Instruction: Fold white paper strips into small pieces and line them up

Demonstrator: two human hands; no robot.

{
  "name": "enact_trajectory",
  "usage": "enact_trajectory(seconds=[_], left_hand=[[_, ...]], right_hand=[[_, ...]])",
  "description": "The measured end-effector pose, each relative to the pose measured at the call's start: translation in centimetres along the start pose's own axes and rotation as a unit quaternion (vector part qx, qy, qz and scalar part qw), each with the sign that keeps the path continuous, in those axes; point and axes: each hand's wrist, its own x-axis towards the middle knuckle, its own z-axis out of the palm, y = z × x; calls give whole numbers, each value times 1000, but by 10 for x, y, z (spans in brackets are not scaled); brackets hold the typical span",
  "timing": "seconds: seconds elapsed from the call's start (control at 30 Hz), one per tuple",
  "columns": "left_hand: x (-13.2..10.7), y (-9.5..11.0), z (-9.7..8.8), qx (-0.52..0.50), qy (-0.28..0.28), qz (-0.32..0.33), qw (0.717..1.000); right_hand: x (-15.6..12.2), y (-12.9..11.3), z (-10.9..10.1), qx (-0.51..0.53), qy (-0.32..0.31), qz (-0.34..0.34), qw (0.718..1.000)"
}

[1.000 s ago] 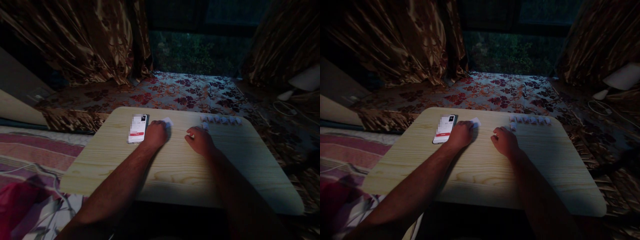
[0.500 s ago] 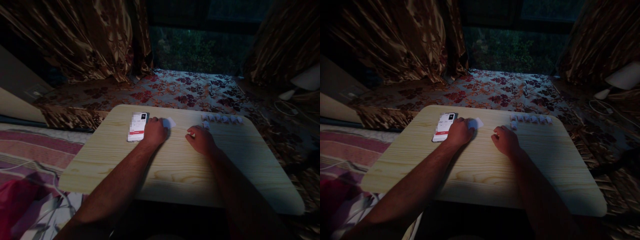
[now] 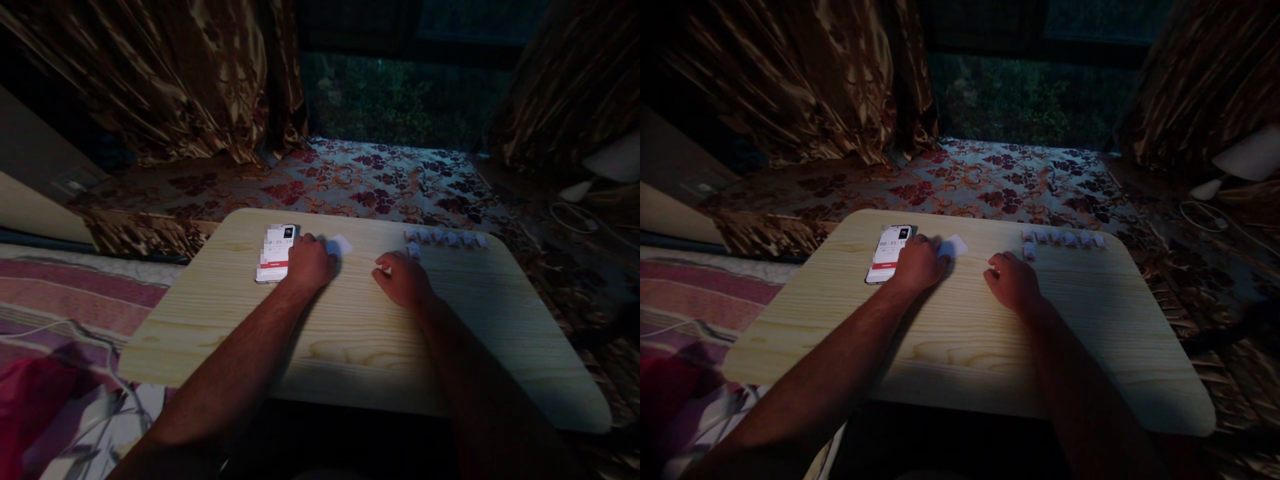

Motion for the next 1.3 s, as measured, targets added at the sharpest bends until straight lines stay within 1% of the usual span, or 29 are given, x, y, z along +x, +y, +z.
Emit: enact_trajectory(seconds=[0.2, 0.57, 0.7, 0.8, 0.93, 1.07, 1.3], left_hand=[[-2, 1, -1, -31, 4, 12, 999], [-4, 5, -3, -4, 4, 24, 1000], [-4, 4, -1, -5, 6, 43, 999], [-5, 4, 1, -17, 15, 53, 998], [-7, 7, 2, -30, 31, 42, 998], [-7, 8, 0, -24, 19, 35, 999], [-6, 6, 0, -40, 13, 46, 998]], right_hand=[[0, 1, 1, -3, -5, 7, 1000], [0, 0, -1, 2, -4, -1, 1000], [1, -1, -1, 2, -8, 4, 1000], [1, -1, -1, -2, -10, 7, 1000], [1, -2, -2, -9, -9, 5, 1000], [0, -1, -2, -6, -8, 1, 1000], [1, -1, -1, -4, -7, 2, 1000]])
